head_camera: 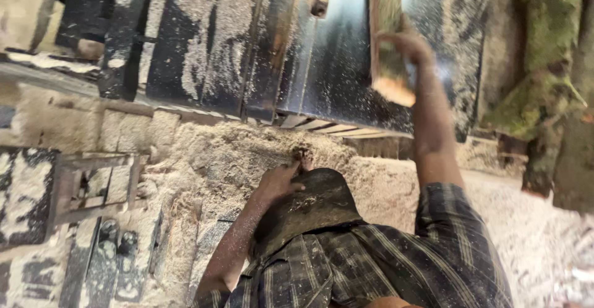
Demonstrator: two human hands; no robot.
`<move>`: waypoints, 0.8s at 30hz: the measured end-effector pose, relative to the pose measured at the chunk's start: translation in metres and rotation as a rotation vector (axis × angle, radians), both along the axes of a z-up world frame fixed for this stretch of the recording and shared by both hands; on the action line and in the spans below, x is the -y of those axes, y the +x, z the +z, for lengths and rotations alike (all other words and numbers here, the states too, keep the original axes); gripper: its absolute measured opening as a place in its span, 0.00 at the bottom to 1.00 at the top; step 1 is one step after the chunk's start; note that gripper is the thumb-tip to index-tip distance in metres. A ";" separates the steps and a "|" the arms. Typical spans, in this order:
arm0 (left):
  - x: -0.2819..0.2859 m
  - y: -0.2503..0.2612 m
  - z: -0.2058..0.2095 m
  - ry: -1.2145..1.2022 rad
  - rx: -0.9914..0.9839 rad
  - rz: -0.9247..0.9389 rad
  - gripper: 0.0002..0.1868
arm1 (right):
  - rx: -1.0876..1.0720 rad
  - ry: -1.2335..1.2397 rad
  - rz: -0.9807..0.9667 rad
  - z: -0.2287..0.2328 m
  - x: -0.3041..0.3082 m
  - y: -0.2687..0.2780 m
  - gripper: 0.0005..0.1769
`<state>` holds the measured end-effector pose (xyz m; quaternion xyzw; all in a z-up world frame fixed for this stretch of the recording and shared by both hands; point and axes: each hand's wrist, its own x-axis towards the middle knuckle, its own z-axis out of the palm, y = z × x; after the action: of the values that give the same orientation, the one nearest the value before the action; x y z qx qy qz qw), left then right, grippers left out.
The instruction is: The person saws wooden logs by feeding them through a circular saw bench by hand, while another person assists by moving logs onto the table.
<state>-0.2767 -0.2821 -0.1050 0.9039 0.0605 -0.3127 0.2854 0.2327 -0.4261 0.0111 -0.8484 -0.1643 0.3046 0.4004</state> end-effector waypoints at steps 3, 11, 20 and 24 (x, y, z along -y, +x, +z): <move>0.014 0.006 0.013 -0.306 0.306 0.072 0.56 | 0.260 0.055 -0.159 -0.042 0.009 -0.069 0.70; 0.052 -0.016 0.045 -1.088 -0.004 0.602 0.73 | 0.388 -0.226 -0.079 -0.069 0.007 -0.310 0.79; 0.018 -0.111 0.048 -0.881 -0.006 0.984 0.58 | 0.075 -0.135 -0.051 -0.056 -0.066 -0.427 0.63; 0.003 -0.096 0.043 -0.980 0.148 1.120 0.49 | 0.277 -0.046 -0.030 -0.074 -0.086 -0.408 0.60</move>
<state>-0.3730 -0.2851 -0.0616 0.5257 0.3460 -0.0502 0.7755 -0.1756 -0.3398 -0.0627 -0.8936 -0.1983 0.1824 0.3590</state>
